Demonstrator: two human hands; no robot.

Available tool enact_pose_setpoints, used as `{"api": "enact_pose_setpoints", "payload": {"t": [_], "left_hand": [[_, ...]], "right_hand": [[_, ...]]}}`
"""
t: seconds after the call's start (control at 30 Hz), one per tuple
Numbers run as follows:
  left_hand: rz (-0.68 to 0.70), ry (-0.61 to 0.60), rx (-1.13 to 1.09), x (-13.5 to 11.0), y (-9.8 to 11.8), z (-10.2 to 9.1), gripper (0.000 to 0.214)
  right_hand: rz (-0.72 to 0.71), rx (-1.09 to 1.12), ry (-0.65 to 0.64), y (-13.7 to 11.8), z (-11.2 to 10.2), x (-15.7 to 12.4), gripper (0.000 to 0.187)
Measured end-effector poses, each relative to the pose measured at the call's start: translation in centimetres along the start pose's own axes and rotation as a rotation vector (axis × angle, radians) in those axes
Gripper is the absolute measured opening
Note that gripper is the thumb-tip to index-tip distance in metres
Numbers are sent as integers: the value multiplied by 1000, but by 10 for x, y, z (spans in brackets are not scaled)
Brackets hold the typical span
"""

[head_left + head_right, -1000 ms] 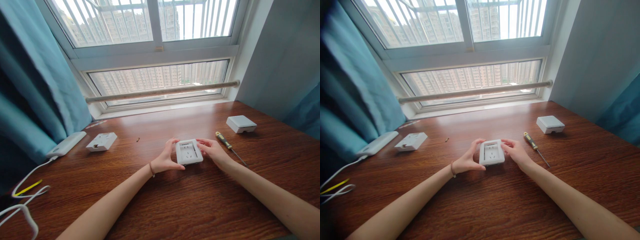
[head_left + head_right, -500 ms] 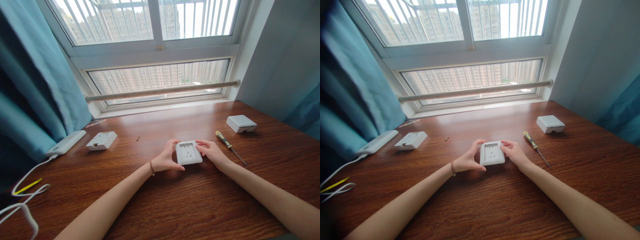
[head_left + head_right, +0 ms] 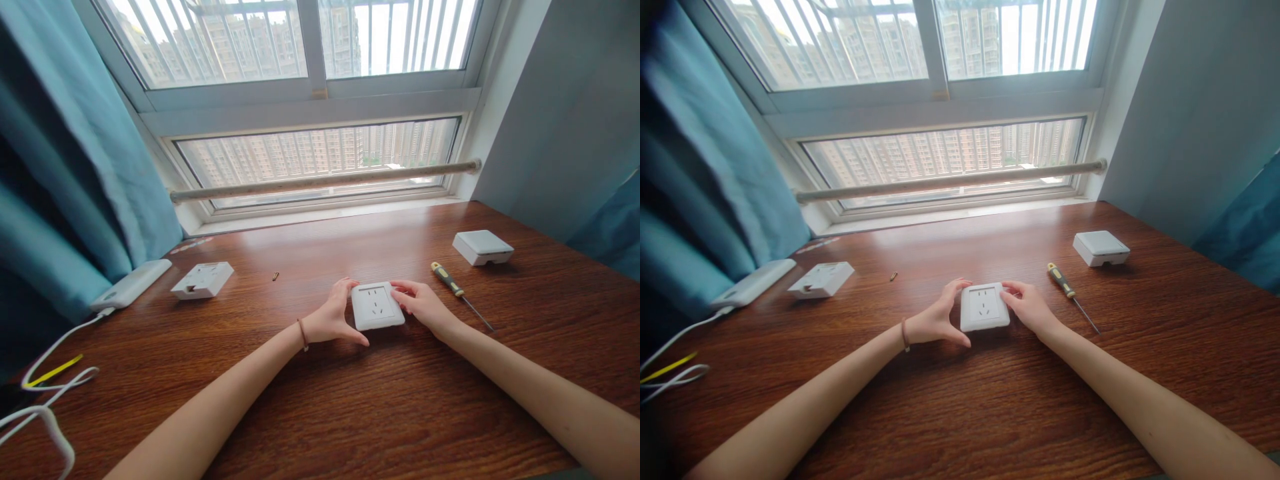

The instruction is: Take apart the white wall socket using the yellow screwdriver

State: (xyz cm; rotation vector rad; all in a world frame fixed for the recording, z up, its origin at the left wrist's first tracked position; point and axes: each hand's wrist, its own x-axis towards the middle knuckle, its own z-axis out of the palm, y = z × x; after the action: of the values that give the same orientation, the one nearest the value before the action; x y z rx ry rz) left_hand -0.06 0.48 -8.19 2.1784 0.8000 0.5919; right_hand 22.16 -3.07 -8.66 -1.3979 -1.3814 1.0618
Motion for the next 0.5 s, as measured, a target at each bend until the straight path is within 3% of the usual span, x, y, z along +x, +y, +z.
{"api": "enact_pose_setpoints", "payload": {"t": [0.1, 0.3, 0.37, 0.5], "left_hand": [[-71, 13, -56, -1, 2, -3, 109], [-323, 352, -199, 3, 0, -3, 47], [-408, 337, -265, 4, 2, -1, 42], [-449, 171, -530, 5, 12, 4, 38]], "right_hand": [[4, 20, -28, -1, -1, 0, 32], [86, 49, -88, -3, -1, 0, 31], [98, 51, -116, -5, -1, 0, 30], [109, 92, -156, -8, 2, -3, 30]]}}
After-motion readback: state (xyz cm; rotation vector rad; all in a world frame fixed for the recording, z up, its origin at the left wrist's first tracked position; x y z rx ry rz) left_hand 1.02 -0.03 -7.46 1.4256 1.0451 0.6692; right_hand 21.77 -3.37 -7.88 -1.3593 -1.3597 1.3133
